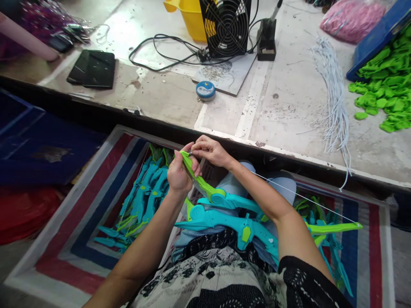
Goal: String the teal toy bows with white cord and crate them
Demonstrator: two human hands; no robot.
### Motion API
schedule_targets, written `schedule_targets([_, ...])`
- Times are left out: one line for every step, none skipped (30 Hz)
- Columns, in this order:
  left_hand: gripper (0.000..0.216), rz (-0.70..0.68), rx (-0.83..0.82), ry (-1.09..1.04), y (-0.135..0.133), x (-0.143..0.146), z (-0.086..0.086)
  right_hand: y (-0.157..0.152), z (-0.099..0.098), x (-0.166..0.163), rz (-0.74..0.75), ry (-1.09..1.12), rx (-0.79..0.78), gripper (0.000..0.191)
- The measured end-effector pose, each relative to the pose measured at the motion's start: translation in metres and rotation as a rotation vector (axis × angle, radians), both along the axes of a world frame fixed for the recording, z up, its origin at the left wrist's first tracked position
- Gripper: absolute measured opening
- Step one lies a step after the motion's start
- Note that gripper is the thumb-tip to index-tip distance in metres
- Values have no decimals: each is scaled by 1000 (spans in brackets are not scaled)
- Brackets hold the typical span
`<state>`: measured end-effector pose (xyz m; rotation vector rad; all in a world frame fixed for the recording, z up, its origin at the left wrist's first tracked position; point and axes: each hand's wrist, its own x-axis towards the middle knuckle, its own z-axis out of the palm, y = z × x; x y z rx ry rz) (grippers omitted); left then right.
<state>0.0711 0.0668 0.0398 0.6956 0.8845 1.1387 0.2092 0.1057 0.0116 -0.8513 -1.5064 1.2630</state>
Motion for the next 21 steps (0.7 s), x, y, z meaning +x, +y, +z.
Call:
schedule_targets([54,-4,2,-6,0,0,0,0,1,0,4,4,2,44])
schedule_targets([53,-8,4,-10,-1,0,1,-1,2,0,5,8,1,43])
schedule_targets([52,-11,7,-13,-1,-1,1,-1,3,0,3,8,-2,43])
schedule_targets([51,-10,12,-15,-2,-1,1,-2,4,0,2,4,-9,44])
schedule_targets([49,-5,19,-15,-3,-1,1,-2,5,0,-1,-6,-19,44])
schedule_targets([47,5,29,-14,-4,-1,1,-3,6,1,-3,-19,-29,45])
schedule_targets([44,15,41,-12,-5,-1,1,-3,7,1,-4,-31,-35,46])
schedule_targets([42,23,52,-11,-5,-1,1,-4,8,1,-4,-38,-35,46])
schedule_targets([41,27,61,-10,-6,-1,1,-4,9,1,-1,-41,-32,45])
schedule_targets([40,29,68,-9,-7,-1,1,-4,11,1,2,-37,-25,44])
schedule_targets([40,29,71,-10,-7,0,1,-5,12,1,6,-31,-17,44])
schedule_targets([39,28,73,-11,-7,0,2,-5,13,1,9,-22,-10,43])
schedule_targets([39,28,74,-12,-7,0,2,-5,13,1,11,-14,-6,43])
schedule_targets([39,27,74,-14,-7,0,3,-5,14,1,11,-9,-5,42])
schedule_targets([38,26,74,-15,-7,0,3,-5,14,1,9,-6,-6,42])
schedule_targets([38,23,74,-17,-7,0,3,-5,14,0,6,-6,-9,43])
schedule_targets([38,19,74,-19,-6,0,4,-6,14,0,3,-8,-12,44])
schedule_targets([38,16,75,-22,-6,0,4,-6,14,-1,-1,-12,-17,45])
schedule_targets([38,13,79,-27,-6,0,4,-6,13,-1,-6,-18,-20,46])
schedule_targets([38,8,83,-32,-6,0,4,-6,13,-2,-14,-22,-23,47])
schedule_targets([37,3,88,-38,-6,0,4,-6,13,-2,-20,-26,-25,48])
